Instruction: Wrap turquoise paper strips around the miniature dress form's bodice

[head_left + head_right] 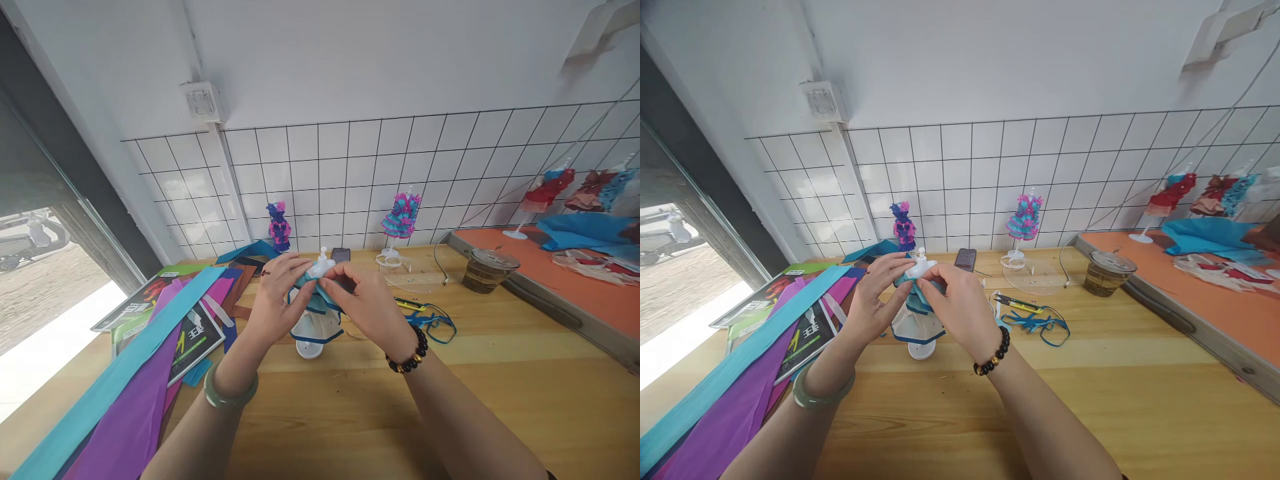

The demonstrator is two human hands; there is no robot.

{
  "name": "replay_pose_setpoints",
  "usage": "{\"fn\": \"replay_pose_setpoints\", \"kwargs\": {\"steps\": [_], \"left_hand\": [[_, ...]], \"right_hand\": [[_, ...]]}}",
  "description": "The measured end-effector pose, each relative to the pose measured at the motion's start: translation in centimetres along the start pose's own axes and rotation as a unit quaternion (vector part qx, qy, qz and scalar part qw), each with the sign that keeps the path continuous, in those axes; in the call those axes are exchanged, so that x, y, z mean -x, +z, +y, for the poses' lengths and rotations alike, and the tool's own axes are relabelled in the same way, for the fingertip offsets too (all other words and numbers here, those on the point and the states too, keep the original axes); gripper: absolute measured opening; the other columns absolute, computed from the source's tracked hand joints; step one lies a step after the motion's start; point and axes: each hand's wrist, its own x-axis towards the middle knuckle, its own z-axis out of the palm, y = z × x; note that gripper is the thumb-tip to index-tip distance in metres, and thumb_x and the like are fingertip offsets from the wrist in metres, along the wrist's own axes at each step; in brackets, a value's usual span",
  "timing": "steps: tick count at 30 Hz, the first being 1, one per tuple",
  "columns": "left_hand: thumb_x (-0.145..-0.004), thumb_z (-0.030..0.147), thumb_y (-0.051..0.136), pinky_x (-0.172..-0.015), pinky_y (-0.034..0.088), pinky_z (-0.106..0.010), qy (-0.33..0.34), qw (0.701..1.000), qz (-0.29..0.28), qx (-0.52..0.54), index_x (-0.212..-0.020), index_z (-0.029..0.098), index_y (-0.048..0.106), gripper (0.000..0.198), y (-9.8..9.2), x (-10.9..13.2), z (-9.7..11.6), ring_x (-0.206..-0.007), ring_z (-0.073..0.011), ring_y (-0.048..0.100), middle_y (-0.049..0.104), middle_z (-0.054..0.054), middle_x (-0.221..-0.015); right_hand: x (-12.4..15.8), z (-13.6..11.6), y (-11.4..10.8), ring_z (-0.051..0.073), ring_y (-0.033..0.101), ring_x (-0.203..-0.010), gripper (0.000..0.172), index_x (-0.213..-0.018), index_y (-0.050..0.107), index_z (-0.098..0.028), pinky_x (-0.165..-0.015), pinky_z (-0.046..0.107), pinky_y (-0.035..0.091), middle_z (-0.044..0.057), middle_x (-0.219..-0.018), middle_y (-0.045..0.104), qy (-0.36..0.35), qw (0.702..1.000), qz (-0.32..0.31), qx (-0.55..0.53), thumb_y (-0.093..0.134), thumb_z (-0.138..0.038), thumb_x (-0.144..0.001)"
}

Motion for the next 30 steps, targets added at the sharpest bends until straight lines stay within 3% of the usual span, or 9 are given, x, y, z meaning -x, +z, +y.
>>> {"fn": "replay_pose_setpoints", "kwargs": {"steps": [6,14,23,30], "left_hand": [[-0.086,0.025,0.058,-0.099,0.044,-0.048,-0.025,0.999,0.024,0.004,-0.105,0.022,0.064,0.020,0.1,0.0,0.0,-0.115,-0.0250,0.056,0.069,-0.007,-0.107],[-0.088,0.025,0.055,-0.096,0.045,-0.045,0.003,0.997,0.044,-0.062,-0.103,0.021,0.063,0.018,0.4,0.0,-0.5,-0.112,-0.0241,0.058,0.070,-0.006,-0.102],[-0.087,0.024,0.056,-0.096,0.044,-0.044,0.036,0.995,0.033,-0.087,-0.107,0.021,0.060,0.020,0.4,0.1,-1.1,-0.112,-0.0240,0.057,0.068,-0.007,-0.104],[-0.086,0.021,0.057,-0.098,0.042,-0.044,0.020,0.998,0.019,-0.056,-0.108,0.020,0.059,0.023,0.2,0.1,-0.6,-0.113,-0.0241,0.057,0.068,-0.007,-0.105]], "right_hand": [[0.1,-0.1,0.0,0.014,0.058,-0.067,0.013,-0.082,0.063,-0.019,-0.059,0.025,0.043,0.001,-0.075,0.066,-0.007,1.000,-0.005,-0.007,0.056,-0.029,-0.085],[0.1,-0.3,-0.4,0.014,0.055,-0.063,0.016,-0.090,0.067,-0.020,-0.058,0.027,0.041,0.000,-0.070,0.064,0.015,0.999,-0.012,0.044,0.061,-0.033,-0.082],[0.3,-0.6,-0.7,0.013,0.057,-0.072,0.013,-0.083,0.067,-0.020,-0.064,0.025,0.042,0.001,-0.082,0.067,-0.049,0.998,-0.035,0.023,0.054,-0.023,-0.086],[0.4,-0.8,-1.1,0.011,0.052,-0.061,0.014,-0.088,0.066,-0.019,-0.057,0.024,0.039,-0.002,-0.071,0.062,0.010,0.997,-0.067,0.035,0.057,-0.029,-0.085]]}}
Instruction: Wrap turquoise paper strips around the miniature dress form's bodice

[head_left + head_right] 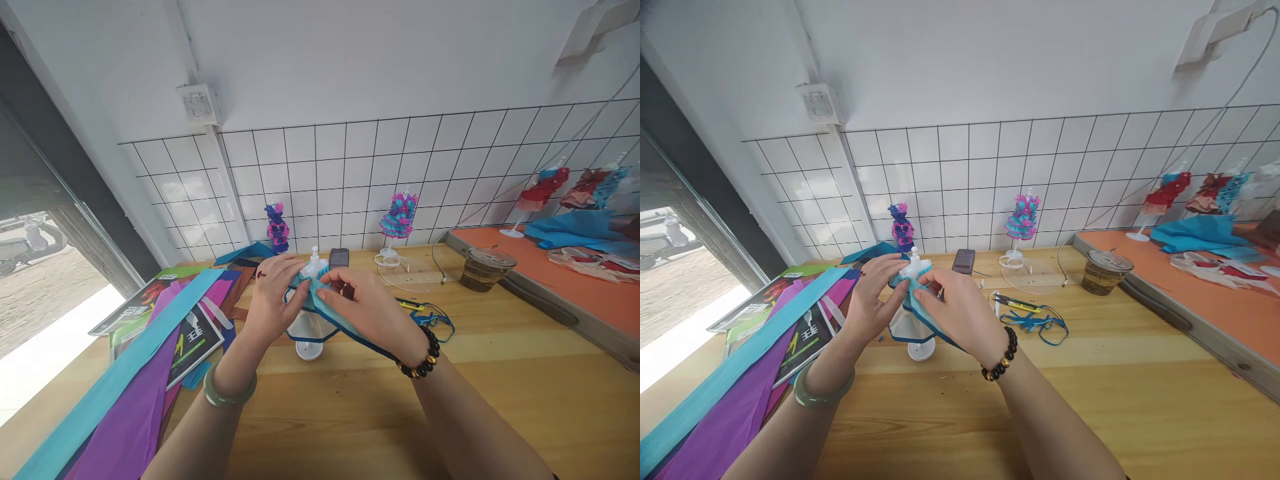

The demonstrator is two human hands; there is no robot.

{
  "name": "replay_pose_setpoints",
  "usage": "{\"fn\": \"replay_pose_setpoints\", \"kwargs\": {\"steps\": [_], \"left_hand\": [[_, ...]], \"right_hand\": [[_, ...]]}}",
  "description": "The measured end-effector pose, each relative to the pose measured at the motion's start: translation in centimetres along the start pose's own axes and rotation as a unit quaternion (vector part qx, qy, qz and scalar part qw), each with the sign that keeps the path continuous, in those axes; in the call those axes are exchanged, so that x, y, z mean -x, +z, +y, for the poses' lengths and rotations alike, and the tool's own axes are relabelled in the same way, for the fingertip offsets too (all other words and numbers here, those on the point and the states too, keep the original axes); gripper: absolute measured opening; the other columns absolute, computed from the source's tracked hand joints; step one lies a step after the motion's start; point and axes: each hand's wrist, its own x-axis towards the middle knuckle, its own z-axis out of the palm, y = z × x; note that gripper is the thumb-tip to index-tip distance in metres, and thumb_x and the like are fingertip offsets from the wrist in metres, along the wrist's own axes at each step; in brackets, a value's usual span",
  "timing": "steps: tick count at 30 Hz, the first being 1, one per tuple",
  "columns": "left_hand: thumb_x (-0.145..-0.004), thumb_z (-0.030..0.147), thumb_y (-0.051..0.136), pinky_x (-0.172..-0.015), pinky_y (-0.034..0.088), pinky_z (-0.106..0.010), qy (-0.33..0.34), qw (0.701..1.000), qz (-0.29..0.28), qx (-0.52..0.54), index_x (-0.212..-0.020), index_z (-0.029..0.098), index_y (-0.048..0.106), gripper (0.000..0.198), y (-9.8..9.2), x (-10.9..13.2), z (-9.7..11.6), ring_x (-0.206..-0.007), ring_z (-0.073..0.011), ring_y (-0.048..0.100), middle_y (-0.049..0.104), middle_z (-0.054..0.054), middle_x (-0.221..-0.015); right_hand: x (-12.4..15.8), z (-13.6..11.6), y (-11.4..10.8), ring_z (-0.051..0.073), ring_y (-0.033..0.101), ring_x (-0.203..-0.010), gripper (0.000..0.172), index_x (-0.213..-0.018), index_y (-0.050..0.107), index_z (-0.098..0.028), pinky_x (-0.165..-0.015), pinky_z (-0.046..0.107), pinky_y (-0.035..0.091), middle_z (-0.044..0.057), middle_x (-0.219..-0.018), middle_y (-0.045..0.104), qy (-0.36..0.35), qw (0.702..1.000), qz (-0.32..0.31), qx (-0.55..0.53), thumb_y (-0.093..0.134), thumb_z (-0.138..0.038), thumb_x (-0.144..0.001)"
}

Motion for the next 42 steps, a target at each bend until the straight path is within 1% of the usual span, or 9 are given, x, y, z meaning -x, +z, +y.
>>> {"fn": "replay_pose_setpoints", "kwargs": {"steps": [4,8,12,20,24,28,33,35,42], "left_hand": [[-0.086,0.021,0.056,-0.098,0.042,-0.044,-0.018,0.999,-0.016,0.025,-0.108,0.020,0.059,0.022,-0.16,0.01,0.12,-0.113,-0.0241,0.057,0.068,-0.007,-0.107],[-0.086,0.022,0.056,-0.098,0.042,-0.044,-0.018,0.999,-0.020,0.043,-0.109,0.021,0.059,0.023,-0.19,0.06,0.11,-0.114,-0.0244,0.055,0.067,-0.007,-0.108],[-0.086,0.021,0.055,-0.098,0.041,-0.044,-0.020,0.998,-0.024,0.049,-0.108,0.021,0.059,0.022,-0.21,0.08,0.13,-0.114,-0.0239,0.055,0.067,-0.007,-0.107],[-0.087,0.022,0.054,-0.098,0.042,-0.044,-0.024,0.998,-0.019,0.046,-0.108,0.021,0.058,0.022,-0.16,0.09,0.12,-0.114,-0.0239,0.056,0.067,-0.007,-0.107],[-0.086,0.022,0.056,-0.096,0.044,-0.043,-0.027,0.999,-0.013,0.040,-0.106,0.021,0.059,0.021,-0.05,0.07,0.13,-0.111,-0.0239,0.058,0.068,-0.007,-0.105],[-0.084,0.022,0.057,-0.095,0.044,-0.043,-0.022,0.999,-0.004,0.039,-0.104,0.021,0.061,0.020,0.02,-0.02,0.13,-0.109,-0.0241,0.060,0.069,-0.007,-0.102],[-0.082,0.020,0.059,-0.094,0.045,-0.044,-0.019,0.999,0.003,0.036,-0.102,0.020,0.062,0.020,0.01,0.00,0.16,-0.109,-0.0250,0.060,0.069,-0.009,-0.102],[-0.081,0.019,0.060,-0.094,0.045,-0.044,-0.013,0.999,0.004,0.035,-0.102,0.019,0.062,0.021,-0.01,0.06,0.18,-0.108,-0.0249,0.060,0.069,-0.009,-0.103],[-0.081,0.018,0.060,-0.095,0.044,-0.045,0.002,0.999,0.008,0.035,-0.103,0.018,0.062,0.022,-0.09,0.08,0.43,-0.106,-0.0242,0.061,0.069,-0.009,-0.101]], "right_hand": [[0.05,0.19,-0.11,0.013,0.054,-0.068,0.019,-0.084,0.068,-0.019,-0.061,0.026,0.040,0.000,-0.076,0.065,-0.033,0.999,-0.003,0.027,0.053,-0.029,-0.089],[0.06,0.27,-0.11,0.015,0.056,-0.076,0.018,-0.086,0.068,-0.020,-0.066,0.027,0.040,0.002,-0.085,0.065,-0.060,0.996,0.033,0.061,0.052,-0.026,-0.090],[-0.05,0.29,-0.09,0.015,0.055,-0.073,0.018,-0.081,0.065,-0.018,-0.063,0.027,0.038,0.002,-0.081,0.065,-0.067,0.993,0.039,0.090,0.051,-0.023,-0.090],[-0.06,0.25,-0.01,0.013,0.054,-0.070,0.014,-0.082,0.064,-0.019,-0.062,0.026,0.038,0.000,-0.079,0.066,-0.056,0.997,0.034,0.051,0.055,-0.027,-0.088],[0.08,0.06,-0.10,0.011,0.052,-0.067,0.011,-0.082,0.064,-0.019,-0.060,0.024,0.037,-0.002,-0.076,0.062,-0.079,0.997,0.013,0.024,0.055,-0.023,-0.088],[0.05,-0.02,-0.15,0.011,0.052,-0.069,0.014,-0.085,0.065,-0.019,-0.062,0.024,0.038,-0.002,-0.076,0.061,-0.104,0.994,-0.011,0.012,0.051,-0.020,-0.090],[-0.25,0.36,0.06,0.013,0.058,-0.078,0.010,-0.089,0.065,-0.019,-0.068,0.025,0.041,0.000,-0.087,0.067,-0.096,0.995,0.032,0.024,0.056,-0.022,-0.088],[-0.33,0.53,0.14,0.014,0.059,-0.079,0.009,-0.088,0.065,-0.020,-0.069,0.026,0.042,0.001,-0.087,0.068,-0.095,0.994,0.045,0.025,0.056,-0.022,-0.088],[-0.32,0.66,0.20,0.014,0.060,-0.078,0.010,-0.086,0.065,-0.021,-0.070,0.027,0.043,0.000,-0.085,0.069,-0.090,0.994,0.057,0.026,0.057,-0.024,-0.087]]}}
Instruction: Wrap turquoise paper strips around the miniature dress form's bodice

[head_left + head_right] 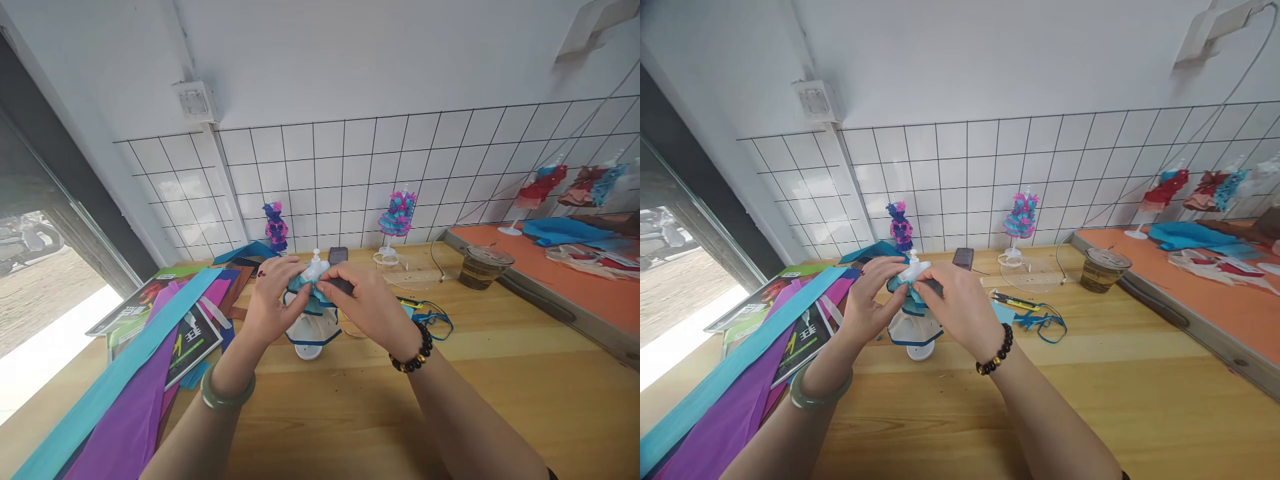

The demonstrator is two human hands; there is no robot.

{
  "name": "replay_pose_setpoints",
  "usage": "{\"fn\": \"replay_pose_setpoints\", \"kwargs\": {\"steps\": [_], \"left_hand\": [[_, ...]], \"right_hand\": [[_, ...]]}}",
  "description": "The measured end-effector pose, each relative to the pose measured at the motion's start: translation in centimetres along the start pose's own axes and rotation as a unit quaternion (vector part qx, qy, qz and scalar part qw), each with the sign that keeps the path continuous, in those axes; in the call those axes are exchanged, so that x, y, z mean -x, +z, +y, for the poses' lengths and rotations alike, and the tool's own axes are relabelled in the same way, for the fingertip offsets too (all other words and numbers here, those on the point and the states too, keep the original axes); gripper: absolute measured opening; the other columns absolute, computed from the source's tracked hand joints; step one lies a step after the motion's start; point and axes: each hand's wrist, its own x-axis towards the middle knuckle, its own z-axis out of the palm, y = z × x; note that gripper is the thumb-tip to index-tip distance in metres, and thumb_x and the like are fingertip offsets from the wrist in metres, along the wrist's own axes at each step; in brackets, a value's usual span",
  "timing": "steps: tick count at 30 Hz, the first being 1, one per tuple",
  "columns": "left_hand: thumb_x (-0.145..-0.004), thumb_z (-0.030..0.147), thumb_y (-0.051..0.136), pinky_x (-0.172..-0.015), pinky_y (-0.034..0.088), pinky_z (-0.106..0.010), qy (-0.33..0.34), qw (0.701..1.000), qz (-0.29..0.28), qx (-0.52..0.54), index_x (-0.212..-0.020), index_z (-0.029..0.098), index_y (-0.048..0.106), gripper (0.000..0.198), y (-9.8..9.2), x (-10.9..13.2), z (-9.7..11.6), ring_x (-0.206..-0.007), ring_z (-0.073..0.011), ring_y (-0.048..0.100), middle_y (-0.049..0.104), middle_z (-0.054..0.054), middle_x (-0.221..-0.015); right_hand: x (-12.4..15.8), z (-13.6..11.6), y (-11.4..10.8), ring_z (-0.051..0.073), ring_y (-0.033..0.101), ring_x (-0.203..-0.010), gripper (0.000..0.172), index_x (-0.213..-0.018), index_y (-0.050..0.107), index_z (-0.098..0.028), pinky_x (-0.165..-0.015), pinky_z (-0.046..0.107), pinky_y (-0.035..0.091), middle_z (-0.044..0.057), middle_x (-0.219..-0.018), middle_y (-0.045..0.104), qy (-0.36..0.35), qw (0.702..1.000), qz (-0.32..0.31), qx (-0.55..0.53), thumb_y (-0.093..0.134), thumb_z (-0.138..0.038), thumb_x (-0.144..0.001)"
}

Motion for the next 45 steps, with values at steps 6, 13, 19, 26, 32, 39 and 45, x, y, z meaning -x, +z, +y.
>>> {"fn": "replay_pose_setpoints", "kwargs": {"steps": [6,13,19,26,32,39,45], "left_hand": [[-0.084,0.020,0.058,-0.095,0.044,-0.045,-0.005,1.000,-0.013,0.006,-0.106,0.020,0.062,0.022,-0.1,0.1,0.0,-0.106,-0.0241,0.060,0.069,-0.009,-0.103],[-0.084,0.028,0.060,-0.094,0.045,-0.045,-0.029,0.999,-0.018,0.014,-0.104,0.022,0.063,0.021,-0.1,-0.1,0.3,-0.107,-0.0250,0.060,0.069,-0.008,-0.104],[-0.084,0.024,0.060,-0.092,0.046,-0.042,-0.049,0.998,-0.007,0.025,-0.101,0.021,0.064,0.018,0.0,-0.2,0.5,-0.104,-0.0234,0.061,0.070,-0.008,-0.101],[-0.083,0.021,0.060,-0.090,0.045,-0.041,-0.040,0.999,0.014,0.005,-0.099,0.020,0.063,0.016,0.1,-0.2,-0.2,-0.097,-0.0216,0.063,0.070,-0.007,-0.100],[-0.082,0.023,0.062,-0.091,0.045,-0.043,-0.054,0.998,-0.010,0.008,-0.102,0.020,0.063,0.020,-0.2,-0.2,-0.1,-0.102,-0.0232,0.062,0.070,-0.008,-0.102],[-0.081,0.022,0.061,-0.093,0.045,-0.043,-0.056,0.998,-0.025,0.021,-0.102,0.021,0.064,0.022,-0.5,-0.3,0.1,-0.104,-0.0235,0.061,0.069,-0.008,-0.104],[-0.080,0.022,0.061,-0.092,0.046,-0.043,-0.066,0.997,-0.027,0.033,-0.100,0.020,0.064,0.020,-0.7,-0.4,0.3,-0.102,-0.0237,0.061,0.069,-0.008,-0.101]], "right_hand": [[-0.1,0.2,0.2,0.014,0.059,-0.074,0.010,-0.086,0.064,-0.020,-0.067,0.027,0.042,0.000,-0.082,0.068,0.026,1.000,0.002,-0.005,0.057,-0.026,-0.087],[0.0,0.3,0.5,0.015,0.059,-0.074,0.009,-0.086,0.062,-0.020,-0.065,0.027,0.042,0.001,-0.083,0.068,0.046,0.999,0.007,-0.011,0.057,-0.028,-0.086],[0.0,0.3,0.5,0.015,0.059,-0.075,0.009,-0.085,0.061,-0.020,-0.066,0.027,0.043,0.001,-0.083,0.068,0.044,0.999,0.002,-0.011,0.057,-0.028,-0.086],[0.0,-0.1,0.0,0.015,0.060,-0.076,0.010,-0.090,0.064,-0.020,-0.067,0.028,0.044,0.001,-0.084,0.068,0.048,0.999,0.006,0.008,0.061,-0.027,-0.084],[0.0,-0.1,0.0,0.013,0.055,-0.063,0.014,-0.086,0.067,-0.019,-0.059,0.027,0.039,0.000,-0.073,0.067,0.053,0.998,-0.019,0.039,0.058,-0.030,-0.086],[0.1,-0.3,-0.2,0.014,0.057,-0.072,0.010,-0.083,0.065,-0.020,-0.062,0.025,0.039,0.001,-0.083,0.068,0.017,1.000,-0.015,0.012,0.056,-0.024,-0.086],[0.1,-0.5,-0.7,0.014,0.055,-0.069,0.012,-0.083,0.065,-0.019,-0.060,0.026,0.038,0.000,-0.079,0.066,0.049,0.997,-0.059,0.009,0.054,-0.024,-0.086]]}}
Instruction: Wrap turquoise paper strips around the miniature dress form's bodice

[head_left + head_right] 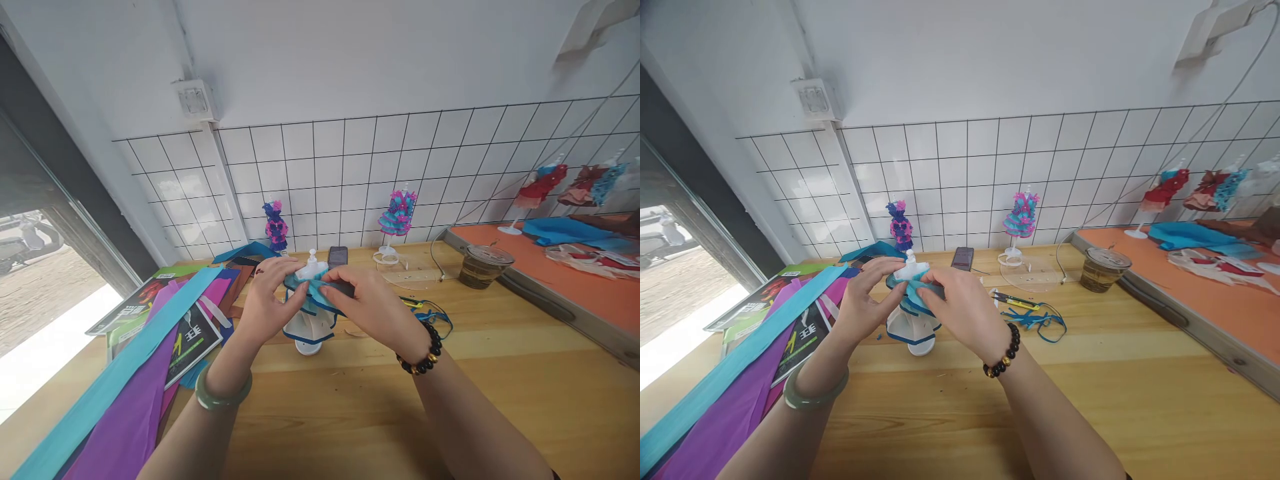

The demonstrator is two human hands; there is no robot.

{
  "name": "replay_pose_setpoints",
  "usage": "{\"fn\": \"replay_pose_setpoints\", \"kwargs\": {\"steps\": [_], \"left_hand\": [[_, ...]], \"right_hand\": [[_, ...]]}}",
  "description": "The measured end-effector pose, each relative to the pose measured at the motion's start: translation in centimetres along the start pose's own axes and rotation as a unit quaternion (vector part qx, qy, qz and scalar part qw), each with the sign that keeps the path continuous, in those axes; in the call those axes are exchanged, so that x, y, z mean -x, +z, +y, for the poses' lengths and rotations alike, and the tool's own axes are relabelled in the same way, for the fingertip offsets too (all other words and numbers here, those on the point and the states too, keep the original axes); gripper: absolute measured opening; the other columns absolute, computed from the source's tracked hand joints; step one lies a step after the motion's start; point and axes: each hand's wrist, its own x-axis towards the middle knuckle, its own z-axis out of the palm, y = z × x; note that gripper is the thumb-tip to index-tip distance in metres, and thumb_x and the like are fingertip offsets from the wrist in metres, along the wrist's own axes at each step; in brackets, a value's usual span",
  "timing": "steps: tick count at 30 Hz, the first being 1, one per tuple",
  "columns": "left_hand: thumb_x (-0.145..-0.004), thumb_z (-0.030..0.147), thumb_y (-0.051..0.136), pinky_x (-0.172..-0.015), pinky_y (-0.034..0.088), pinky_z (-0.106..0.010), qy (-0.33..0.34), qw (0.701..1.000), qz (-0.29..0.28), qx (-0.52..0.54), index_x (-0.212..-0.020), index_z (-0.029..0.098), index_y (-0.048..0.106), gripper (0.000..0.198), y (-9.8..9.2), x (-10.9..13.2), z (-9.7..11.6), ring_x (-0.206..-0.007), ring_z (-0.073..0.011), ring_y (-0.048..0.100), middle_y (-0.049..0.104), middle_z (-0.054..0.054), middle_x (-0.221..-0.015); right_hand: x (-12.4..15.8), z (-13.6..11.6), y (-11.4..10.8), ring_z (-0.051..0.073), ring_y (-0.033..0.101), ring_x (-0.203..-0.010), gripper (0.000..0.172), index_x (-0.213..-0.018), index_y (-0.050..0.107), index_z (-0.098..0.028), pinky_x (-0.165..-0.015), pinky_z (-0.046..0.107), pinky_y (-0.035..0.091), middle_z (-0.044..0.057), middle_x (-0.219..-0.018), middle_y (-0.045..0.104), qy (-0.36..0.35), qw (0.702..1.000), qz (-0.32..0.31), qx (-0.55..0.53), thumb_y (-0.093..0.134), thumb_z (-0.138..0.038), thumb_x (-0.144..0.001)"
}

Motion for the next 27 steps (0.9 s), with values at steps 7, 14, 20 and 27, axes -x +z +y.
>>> {"fn": "replay_pose_setpoints", "kwargs": {"steps": [7,14,20,27], "left_hand": [[-0.084,0.030,0.058,-0.091,0.048,-0.041,-0.043,0.998,-0.024,0.038,-0.101,0.021,0.064,0.020,-0.3,-0.1,0.5,-0.104,-0.0236,0.061,0.069,-0.007,-0.105],[-0.079,0.031,0.065,-0.089,0.051,-0.039,-0.081,0.996,-0.014,0.047,-0.098,0.021,0.064,0.022,-0.2,-0.2,0.9,-0.098,-0.0223,0.063,0.069,-0.007,-0.101],[-0.080,0.026,0.062,-0.090,0.050,-0.038,-0.097,0.993,-0.038,0.057,-0.102,0.021,0.063,0.023,-0.4,-0.3,1.2,-0.099,-0.0213,0.063,0.069,-0.006,-0.103],[-0.080,0.023,0.060,-0.090,0.050,-0.038,-0.083,0.994,-0.046,0.051,-0.104,0.021,0.063,0.024,-0.6,-0.3,1.3,-0.100,-0.0214,0.062,0.068,-0.006,-0.106]], "right_hand": [[0.3,-0.5,-0.3,0.012,0.052,-0.063,0.011,-0.082,0.064,-0.019,-0.057,0.025,0.035,-0.001,-0.075,0.065,0.009,1.000,-0.016,0.011,0.056,-0.026,-0.085],[0.1,-0.3,-0.2,0.012,0.050,-0.061,0.011,-0.080,0.063,-0.020,-0.056,0.026,0.033,-0.001,-0.075,0.065,0.008,0.999,-0.005,0.047,0.058,-0.028,-0.085],[0.2,-0.5,-0.3,0.011,0.048,-0.058,0.013,-0.080,0.064,-0.020,-0.055,0.026,0.032,-0.001,-0.072,0.063,0.008,0.999,0.002,0.051,0.056,-0.028,-0.087],[0.4,-0.7,-0.3,0.012,0.051,-0.061,0.016,-0.080,0.066,-0.020,-0.056,0.026,0.034,-0.001,-0.070,0.063,-0.005,1.000,-0.010,0.023,0.054,-0.027,-0.088]]}}
